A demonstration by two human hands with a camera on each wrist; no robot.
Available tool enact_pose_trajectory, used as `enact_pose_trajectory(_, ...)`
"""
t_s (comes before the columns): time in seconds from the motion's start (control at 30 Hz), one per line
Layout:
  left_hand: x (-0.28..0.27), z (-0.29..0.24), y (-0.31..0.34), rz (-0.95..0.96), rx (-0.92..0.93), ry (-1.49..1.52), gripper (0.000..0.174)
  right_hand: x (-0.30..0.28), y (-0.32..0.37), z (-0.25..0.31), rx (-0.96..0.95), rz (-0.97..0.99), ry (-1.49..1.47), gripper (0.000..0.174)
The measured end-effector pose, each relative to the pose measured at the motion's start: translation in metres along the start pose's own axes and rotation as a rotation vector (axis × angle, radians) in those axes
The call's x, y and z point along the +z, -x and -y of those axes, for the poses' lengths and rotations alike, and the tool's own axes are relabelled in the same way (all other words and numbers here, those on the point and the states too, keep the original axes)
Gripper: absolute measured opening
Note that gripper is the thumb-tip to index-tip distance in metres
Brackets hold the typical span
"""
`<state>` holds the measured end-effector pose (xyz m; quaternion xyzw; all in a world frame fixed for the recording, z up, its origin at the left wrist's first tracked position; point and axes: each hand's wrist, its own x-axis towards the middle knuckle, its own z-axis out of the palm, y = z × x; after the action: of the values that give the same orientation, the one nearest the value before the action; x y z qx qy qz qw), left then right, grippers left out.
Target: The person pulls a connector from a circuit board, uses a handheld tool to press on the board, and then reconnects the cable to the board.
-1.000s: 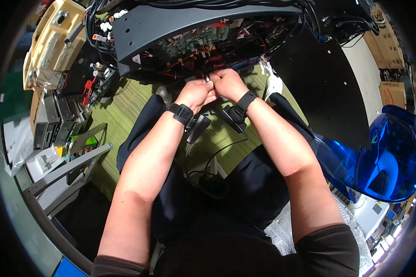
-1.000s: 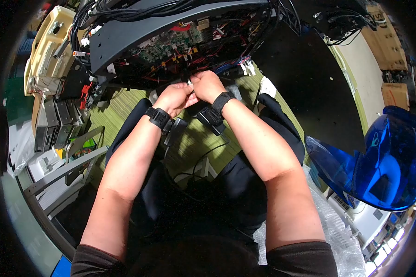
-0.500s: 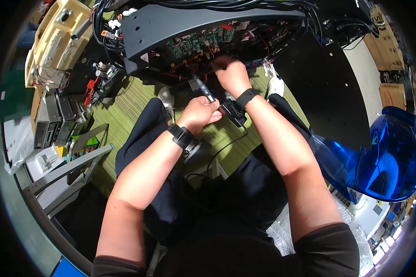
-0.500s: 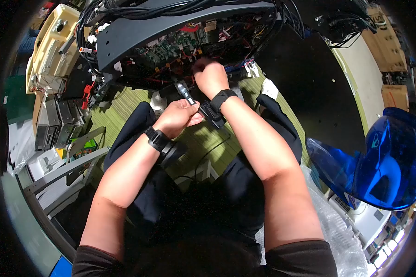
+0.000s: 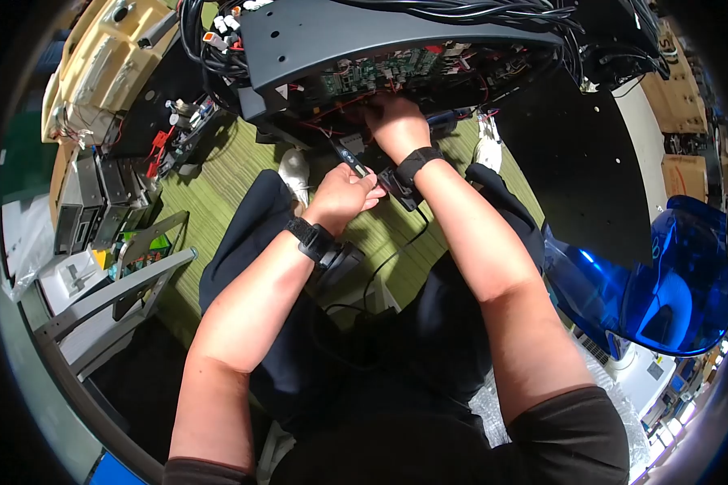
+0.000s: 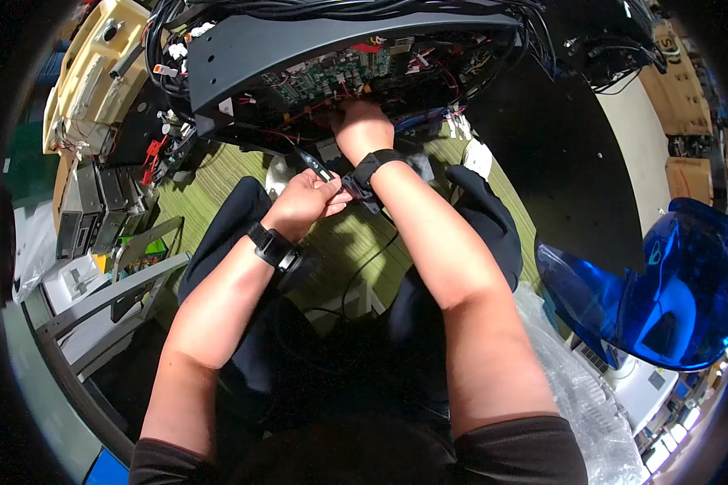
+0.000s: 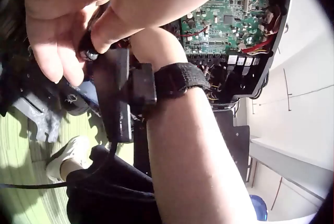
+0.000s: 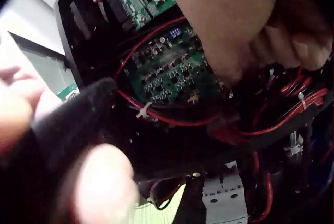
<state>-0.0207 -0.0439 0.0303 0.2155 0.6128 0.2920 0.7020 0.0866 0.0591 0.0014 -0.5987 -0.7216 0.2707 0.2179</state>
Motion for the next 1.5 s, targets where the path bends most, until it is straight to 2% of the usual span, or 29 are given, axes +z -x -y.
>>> enact_pose_trajectory(0.23, -0.003, 0.003, -0.002, 0.011, 0.009, -0.041, 0.015, 0.007, 0.003, -0.001, -0.005, -0.042, 0.119, 0.020)
enact_pose_trajectory(0.33, -0.001, 0.005, -0.004, -0.001, 0.008, -0.033, 0.015, 0.009, 0.005, -0.004, 0.005, -0.085, 0.059, 0.019)
enact_pose_trajectory(0.4, 0.001, 0.005, -0.005, -0.008, 0.010, -0.046, 0.015, 0.010, 0.004, -0.005, -0.058, -0.139, 0.022, 0.019)
enact_pose_trajectory(0.7, 0.001, -0.002, -0.001, -0.024, 0.018, -0.024, 0.015, 0.013, 0.000, -0.005, 0.019, -0.112, 0.008, 0.020)
enact_pose_trajectory(0.9, -0.005, 0.005, -0.008, -0.031, -0.003, -0.048, 0.014, 0.020, 0.002, -0.005, -0.004, -0.200, -0.021, 0.019)
enact_pose_trajectory(1.03, -0.005, 0.002, -0.005, -0.032, 0.004, -0.049, 0.014, 0.018, 0.001, -0.004, 0.008, -0.154, -0.020, 0.019)
enact_pose_trajectory(1.5, -0.004, 0.009, -0.011, -0.059, -0.004, -0.095, 0.012, 0.025, 0.003, -0.006, -0.005, -0.263, -0.083, 0.019)
